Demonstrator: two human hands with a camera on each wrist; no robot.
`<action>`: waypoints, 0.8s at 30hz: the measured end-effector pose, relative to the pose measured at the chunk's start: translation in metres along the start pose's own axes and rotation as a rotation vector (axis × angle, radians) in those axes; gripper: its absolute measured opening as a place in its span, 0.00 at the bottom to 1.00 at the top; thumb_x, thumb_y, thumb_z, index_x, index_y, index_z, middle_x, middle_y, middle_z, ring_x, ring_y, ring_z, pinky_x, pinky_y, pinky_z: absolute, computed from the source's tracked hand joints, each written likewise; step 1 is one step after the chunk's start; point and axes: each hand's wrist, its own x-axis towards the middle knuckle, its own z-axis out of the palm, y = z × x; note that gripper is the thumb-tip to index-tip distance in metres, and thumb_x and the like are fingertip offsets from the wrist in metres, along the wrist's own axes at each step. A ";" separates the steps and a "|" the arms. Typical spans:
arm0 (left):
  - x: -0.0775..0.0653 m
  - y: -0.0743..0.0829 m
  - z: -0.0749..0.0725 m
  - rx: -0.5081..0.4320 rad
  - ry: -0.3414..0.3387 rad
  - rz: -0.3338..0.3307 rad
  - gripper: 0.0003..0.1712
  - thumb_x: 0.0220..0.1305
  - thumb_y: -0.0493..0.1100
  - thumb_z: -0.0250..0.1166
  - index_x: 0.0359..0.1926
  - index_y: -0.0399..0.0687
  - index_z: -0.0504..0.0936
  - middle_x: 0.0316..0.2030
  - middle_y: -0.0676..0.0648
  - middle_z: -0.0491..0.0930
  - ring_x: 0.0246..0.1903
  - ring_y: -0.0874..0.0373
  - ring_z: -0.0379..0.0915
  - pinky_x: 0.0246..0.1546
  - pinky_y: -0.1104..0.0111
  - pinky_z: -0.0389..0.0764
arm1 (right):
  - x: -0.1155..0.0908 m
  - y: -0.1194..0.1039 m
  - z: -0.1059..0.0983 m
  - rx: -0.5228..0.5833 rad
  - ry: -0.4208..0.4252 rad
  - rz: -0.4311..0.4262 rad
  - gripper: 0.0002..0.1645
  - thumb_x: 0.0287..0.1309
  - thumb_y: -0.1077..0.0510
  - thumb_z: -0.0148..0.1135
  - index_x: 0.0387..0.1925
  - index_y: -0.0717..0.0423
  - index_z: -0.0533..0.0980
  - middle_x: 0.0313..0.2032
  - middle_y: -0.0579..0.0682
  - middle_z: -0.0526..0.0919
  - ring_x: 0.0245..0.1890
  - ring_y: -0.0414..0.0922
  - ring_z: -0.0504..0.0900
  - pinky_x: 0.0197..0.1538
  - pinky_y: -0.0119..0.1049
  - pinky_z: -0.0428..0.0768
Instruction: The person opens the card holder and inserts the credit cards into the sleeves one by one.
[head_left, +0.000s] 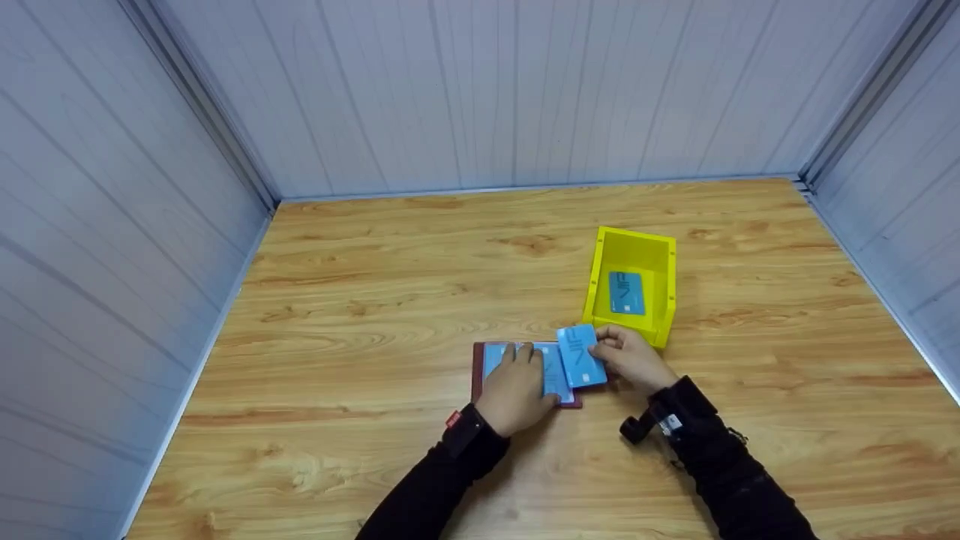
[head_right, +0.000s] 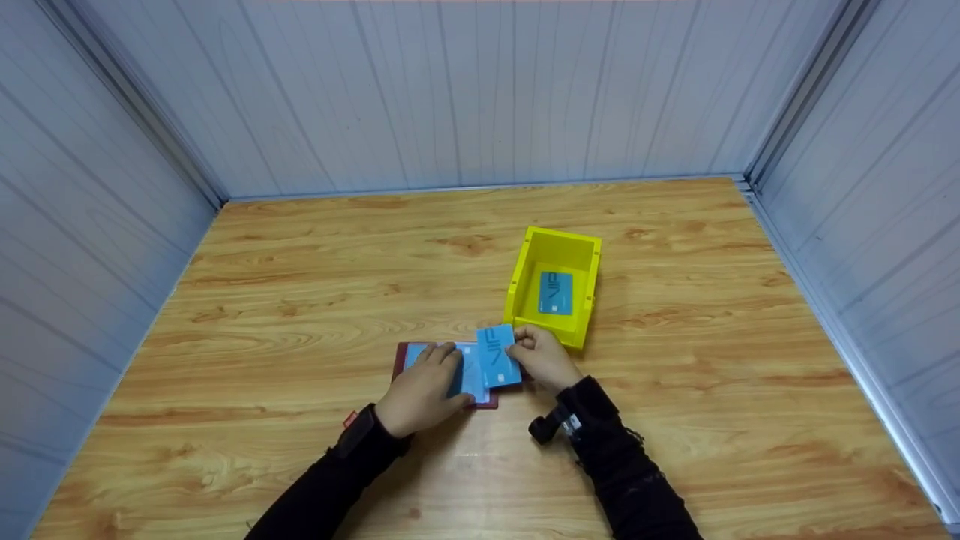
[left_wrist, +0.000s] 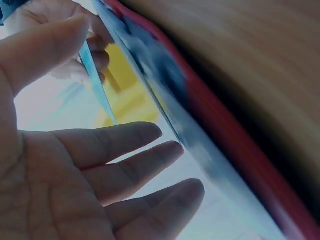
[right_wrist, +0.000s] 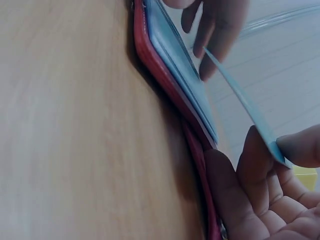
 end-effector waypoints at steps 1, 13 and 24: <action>0.001 0.003 0.000 0.003 -0.005 0.002 0.44 0.58 0.58 0.69 0.65 0.31 0.69 0.66 0.33 0.68 0.68 0.36 0.62 0.67 0.52 0.68 | 0.000 0.000 0.000 0.010 -0.003 -0.001 0.16 0.64 0.63 0.55 0.50 0.70 0.69 0.29 0.43 0.79 0.29 0.35 0.77 0.34 0.27 0.77; 0.015 0.022 0.009 0.069 -0.021 -0.058 0.57 0.51 0.68 0.70 0.68 0.31 0.65 0.67 0.31 0.66 0.67 0.40 0.63 0.51 0.55 0.82 | 0.001 0.002 -0.001 0.022 -0.011 0.017 0.17 0.65 0.63 0.54 0.51 0.70 0.69 0.30 0.44 0.81 0.30 0.35 0.80 0.35 0.27 0.79; 0.009 0.016 -0.005 -0.117 -0.064 -0.017 0.52 0.57 0.61 0.68 0.68 0.27 0.64 0.67 0.29 0.66 0.69 0.38 0.61 0.68 0.54 0.66 | -0.002 -0.002 -0.002 0.024 -0.019 0.011 0.16 0.66 0.62 0.55 0.50 0.68 0.69 0.30 0.43 0.80 0.30 0.34 0.79 0.35 0.27 0.79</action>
